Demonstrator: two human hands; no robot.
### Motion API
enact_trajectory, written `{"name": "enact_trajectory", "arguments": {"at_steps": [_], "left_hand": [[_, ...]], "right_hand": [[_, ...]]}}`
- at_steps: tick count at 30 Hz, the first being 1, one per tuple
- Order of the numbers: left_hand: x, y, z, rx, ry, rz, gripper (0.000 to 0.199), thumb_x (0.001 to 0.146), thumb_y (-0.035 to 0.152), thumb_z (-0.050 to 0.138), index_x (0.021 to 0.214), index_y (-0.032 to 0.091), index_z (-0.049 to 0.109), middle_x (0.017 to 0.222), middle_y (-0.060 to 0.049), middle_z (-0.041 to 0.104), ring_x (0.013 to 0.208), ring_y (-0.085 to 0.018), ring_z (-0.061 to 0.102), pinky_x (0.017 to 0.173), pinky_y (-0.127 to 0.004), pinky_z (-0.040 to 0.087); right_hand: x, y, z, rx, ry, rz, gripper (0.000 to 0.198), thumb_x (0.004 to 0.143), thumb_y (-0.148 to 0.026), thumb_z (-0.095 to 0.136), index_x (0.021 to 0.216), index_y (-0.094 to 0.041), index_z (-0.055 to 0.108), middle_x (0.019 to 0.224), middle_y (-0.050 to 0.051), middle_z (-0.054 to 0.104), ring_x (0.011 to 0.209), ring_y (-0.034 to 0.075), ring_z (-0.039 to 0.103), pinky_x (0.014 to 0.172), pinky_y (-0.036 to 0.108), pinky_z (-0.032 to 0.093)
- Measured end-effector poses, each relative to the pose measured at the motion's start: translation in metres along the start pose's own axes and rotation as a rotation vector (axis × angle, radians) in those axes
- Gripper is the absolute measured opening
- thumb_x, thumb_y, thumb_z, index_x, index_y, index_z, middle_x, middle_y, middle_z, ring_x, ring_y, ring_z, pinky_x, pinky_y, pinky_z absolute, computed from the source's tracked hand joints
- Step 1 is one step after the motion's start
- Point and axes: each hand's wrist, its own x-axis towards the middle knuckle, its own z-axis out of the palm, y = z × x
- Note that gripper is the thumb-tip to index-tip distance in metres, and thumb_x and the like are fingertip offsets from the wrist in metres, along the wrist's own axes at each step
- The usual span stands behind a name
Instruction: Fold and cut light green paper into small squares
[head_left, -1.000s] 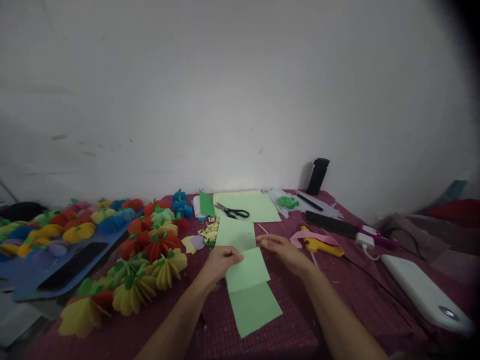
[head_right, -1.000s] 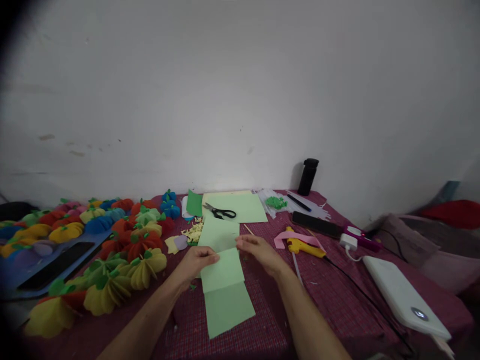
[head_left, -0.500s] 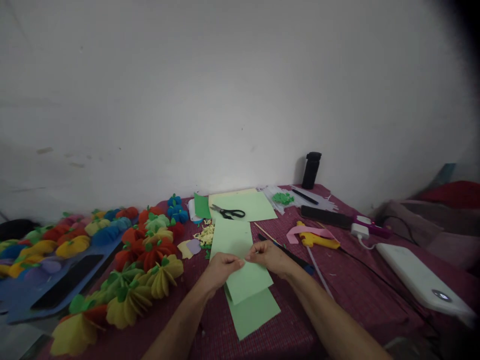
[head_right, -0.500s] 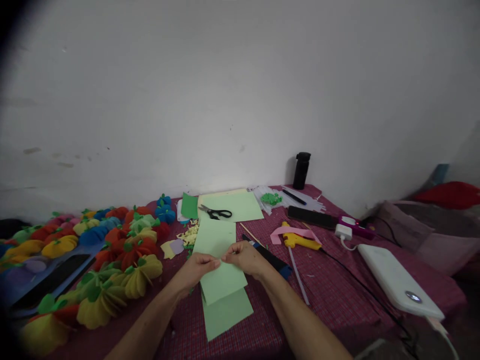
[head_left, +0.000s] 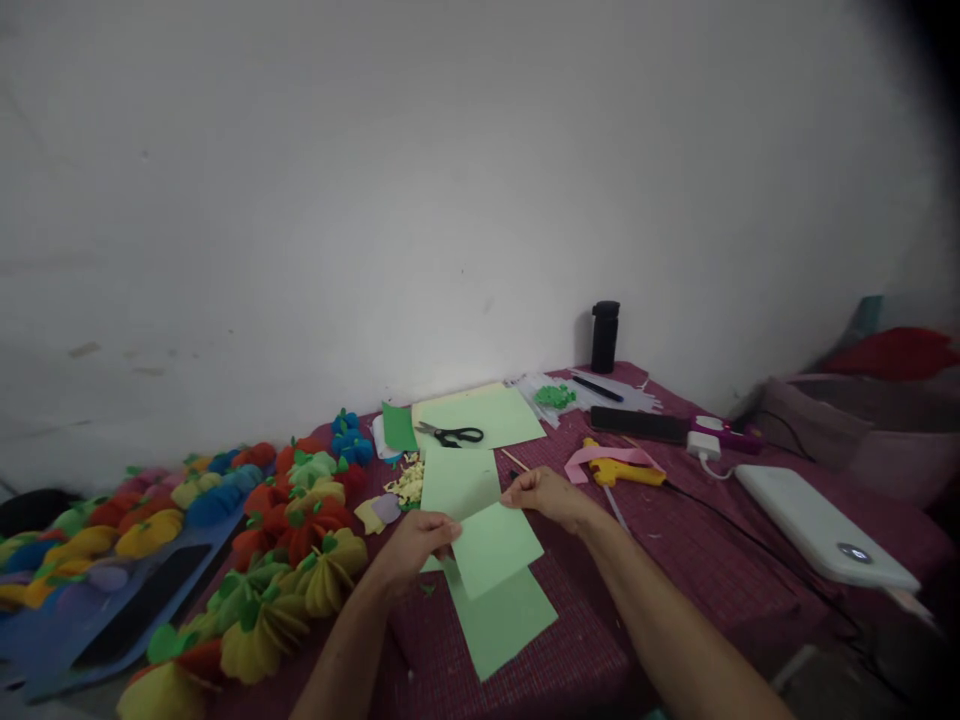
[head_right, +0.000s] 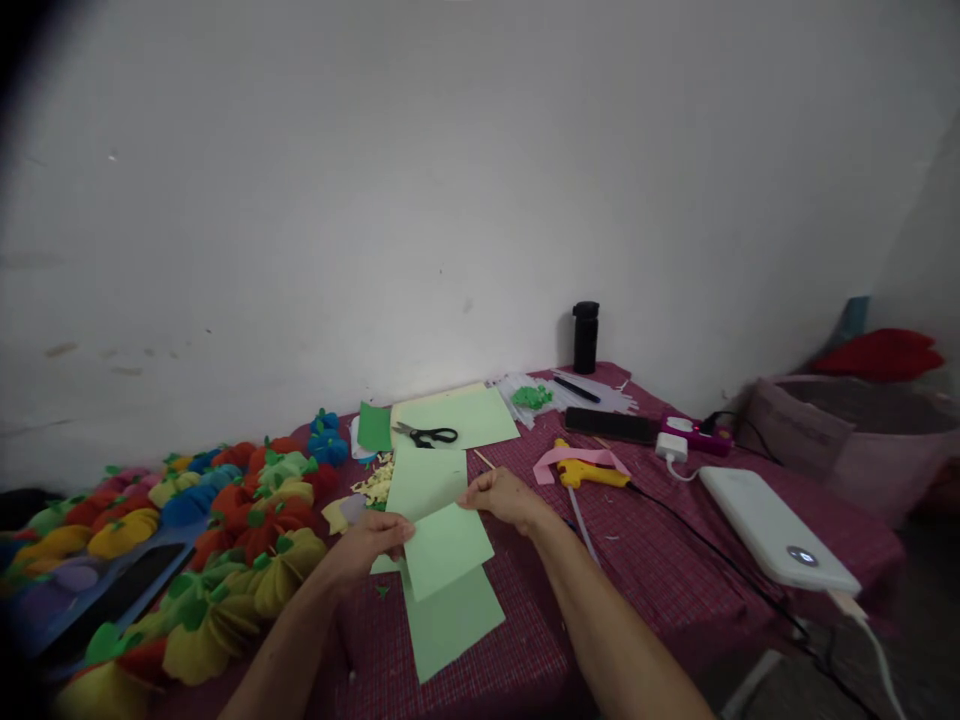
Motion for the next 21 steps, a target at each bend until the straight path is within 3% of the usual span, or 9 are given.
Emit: {"name": "enact_trajectory", "arguments": {"at_steps": [8,12,16,21], "left_hand": [[-0.011,0.015,-0.011,0.116,0.017,-0.012,0.033,0.069,0.044,0.054,0.056,0.013,0.059,0.048,0.001,0.052,0.047,-0.01,0.043,0.049,-0.021,0.032],[-0.017,0.024,-0.017,0.124,0.073,0.019,0.032,0.071,0.041,0.053,0.055,0.013,0.06,0.047,0.001,0.052,0.046,-0.009,0.042,0.048,-0.02,0.031],[-0.014,0.03,-0.013,0.059,0.12,-0.027,0.029,0.066,0.04,0.059,0.055,0.013,0.061,0.046,0.001,0.053,0.045,-0.009,0.043,0.047,-0.02,0.032],[-0.004,0.02,0.005,-0.053,0.184,-0.119,0.036,0.064,0.049,0.058,0.064,0.013,0.059,0.051,0.0,0.056,0.046,-0.01,0.05,0.047,-0.021,0.038]], "right_hand": [[-0.001,0.0,-0.005,0.094,-0.017,-0.04,0.03,0.063,-0.042,0.064,0.056,-0.012,0.061,0.049,-0.002,0.053,0.047,0.007,0.043,0.047,0.02,0.03],[-0.007,-0.007,-0.001,0.219,-0.12,-0.046,0.035,0.069,-0.047,0.058,0.066,-0.012,0.063,0.059,0.0,0.059,0.053,0.009,0.048,0.052,0.021,0.035],[-0.011,-0.011,0.007,0.265,-0.226,-0.028,0.033,0.061,-0.041,0.068,0.074,-0.011,0.065,0.068,0.003,0.064,0.059,0.011,0.053,0.06,0.023,0.039],[-0.007,-0.006,0.007,0.327,-0.122,0.012,0.037,0.055,-0.041,0.071,0.073,-0.009,0.064,0.068,0.005,0.066,0.056,0.012,0.055,0.058,0.025,0.041]]}}
